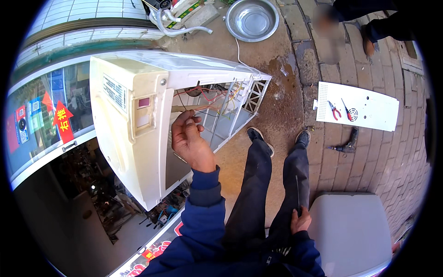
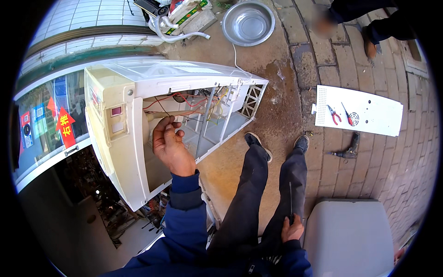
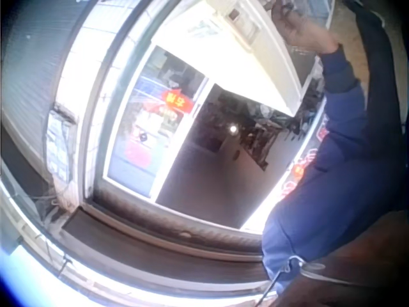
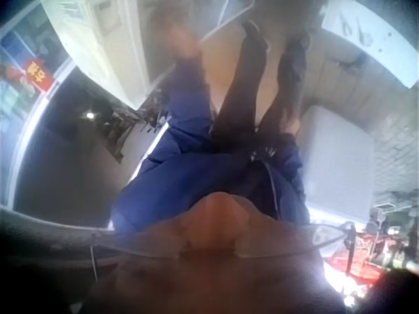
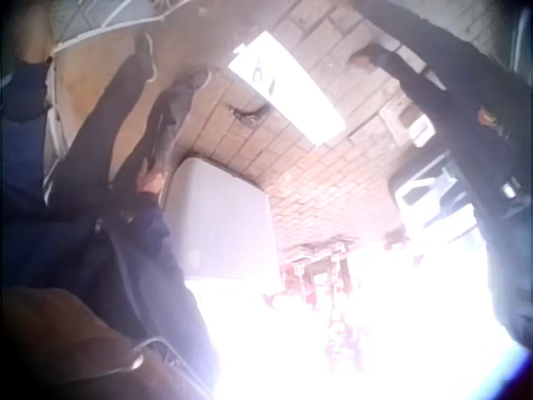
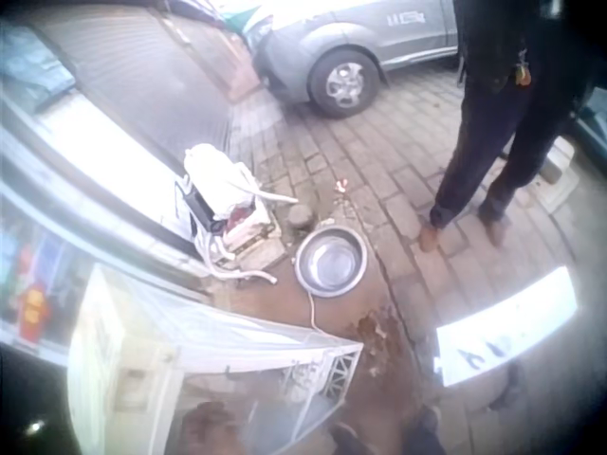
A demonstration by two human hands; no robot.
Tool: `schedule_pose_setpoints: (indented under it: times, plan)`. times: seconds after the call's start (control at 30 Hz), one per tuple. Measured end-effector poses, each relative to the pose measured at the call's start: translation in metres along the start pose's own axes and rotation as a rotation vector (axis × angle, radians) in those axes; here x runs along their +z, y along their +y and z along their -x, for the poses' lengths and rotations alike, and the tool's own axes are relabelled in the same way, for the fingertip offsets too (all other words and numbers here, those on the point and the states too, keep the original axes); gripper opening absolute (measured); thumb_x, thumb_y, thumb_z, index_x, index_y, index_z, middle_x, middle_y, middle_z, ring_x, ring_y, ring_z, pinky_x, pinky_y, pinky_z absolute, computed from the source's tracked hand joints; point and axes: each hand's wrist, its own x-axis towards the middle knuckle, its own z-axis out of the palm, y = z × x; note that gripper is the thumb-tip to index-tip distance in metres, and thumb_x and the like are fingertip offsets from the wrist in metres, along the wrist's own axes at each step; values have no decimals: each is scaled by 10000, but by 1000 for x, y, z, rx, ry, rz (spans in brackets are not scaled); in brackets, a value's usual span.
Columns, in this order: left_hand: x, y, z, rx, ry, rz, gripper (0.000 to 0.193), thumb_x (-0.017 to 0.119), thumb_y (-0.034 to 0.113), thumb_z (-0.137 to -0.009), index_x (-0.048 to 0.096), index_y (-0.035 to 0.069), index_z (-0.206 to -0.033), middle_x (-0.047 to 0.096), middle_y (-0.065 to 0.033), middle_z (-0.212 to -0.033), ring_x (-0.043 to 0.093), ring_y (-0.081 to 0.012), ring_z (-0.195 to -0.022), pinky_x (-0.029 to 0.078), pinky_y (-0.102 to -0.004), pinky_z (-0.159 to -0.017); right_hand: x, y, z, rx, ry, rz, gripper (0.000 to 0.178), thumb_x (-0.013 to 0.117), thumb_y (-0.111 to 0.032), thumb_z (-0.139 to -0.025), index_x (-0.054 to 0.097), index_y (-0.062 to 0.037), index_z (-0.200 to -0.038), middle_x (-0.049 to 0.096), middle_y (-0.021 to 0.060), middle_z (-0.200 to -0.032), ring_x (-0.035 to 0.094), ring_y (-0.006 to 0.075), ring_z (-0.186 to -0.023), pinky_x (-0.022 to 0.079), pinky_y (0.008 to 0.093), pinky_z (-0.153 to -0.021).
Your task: The person repairs a washing machine by manipulating internal wiring and components. They use a screwdriver to adjust connections, a pneumatic air gun to blow out debris, and pliers to strip or cut wires. The task occurs outdoors on a paved area next to a cluttered workshop.
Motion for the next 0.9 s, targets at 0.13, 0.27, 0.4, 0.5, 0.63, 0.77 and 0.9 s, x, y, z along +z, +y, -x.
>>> schedule_pose_setpoints:
  times: [0.13, 0.27, 0.4, 0.5, 0.63, 0.77, 0.9]
  plan:
    - [5, 13, -8, 136, 61, 51, 297, 491, 46, -981, 603, 17, -1255, 662, -106, -1234, 632, -168, -961, 465, -287, -725, 1, -6, 0, 10, -1, 23, 364, 714, -146, -867, 661, 62, -1161, 704, 310, -999, 699, 444, -969, 540, 459, -882]
    - [17, 23, -18, 67, 146, 91, 351, 467, 38, -988, 561, 27, -1325, 625, -100, -1304, 640, -189, -1016, 469, -310, -757, -1, -8, -2, 2, -6, 39, 356, 712, -163, -866, 660, 59, -1140, 701, 312, -999, 693, 460, -961, 545, 472, -874]
    - [14, 18, -35, 52, 34, -167, 326, 450, 34, -1005, 561, 10, -1311, 643, -105, -1212, 665, -172, -921, 476, -291, -694, 2, -5, 0, 1, -12, 34, 362, 716, -177, -858, 661, 61, -1125, 700, 317, -990, 693, 465, -953, 547, 480, -873]
    - [12, 15, -45, 45, -10, -413, 269, 466, 60, -1013, 579, 6, -1251, 693, -112, -1017, 676, -170, -786, 492, -305, -673, 1, -4, 3, 17, 2, 50, 358, 730, -153, -847, 664, 58, -1128, 707, 300, -980, 701, 444, -949, 544, 471, -868]
    - [20, 17, -56, 6, 17, -245, 223, 506, 80, -1017, 603, 0, -1202, 696, -105, -1011, 643, -164, -676, 507, -297, -643, 1, -3, 2, 19, -8, 35, 380, 733, -171, -839, 662, 57, -1135, 700, 320, -980, 693, 466, -953, 544, 480, -885]
    - [33, 30, -59, -67, -9, -261, 234, 524, 40, -991, 592, -13, -1208, 679, -98, -1083, 646, -170, -677, 520, -290, -627, 0, -4, 2, 15, -7, 54, 385, 735, -166, -836, 662, 59, -1139, 702, 315, -992, 692, 461, -965, 542, 478, -890]
    - [34, 24, -59, -69, -10, -254, 227, 536, 60, -992, 588, -26, -1195, 686, -95, -1057, 645, -158, -658, 522, -283, -624, 0, -3, 3, 14, -17, 63, 391, 732, -167, -838, 666, 62, -1149, 706, 299, -1002, 692, 451, -971, 541, 473, -892]
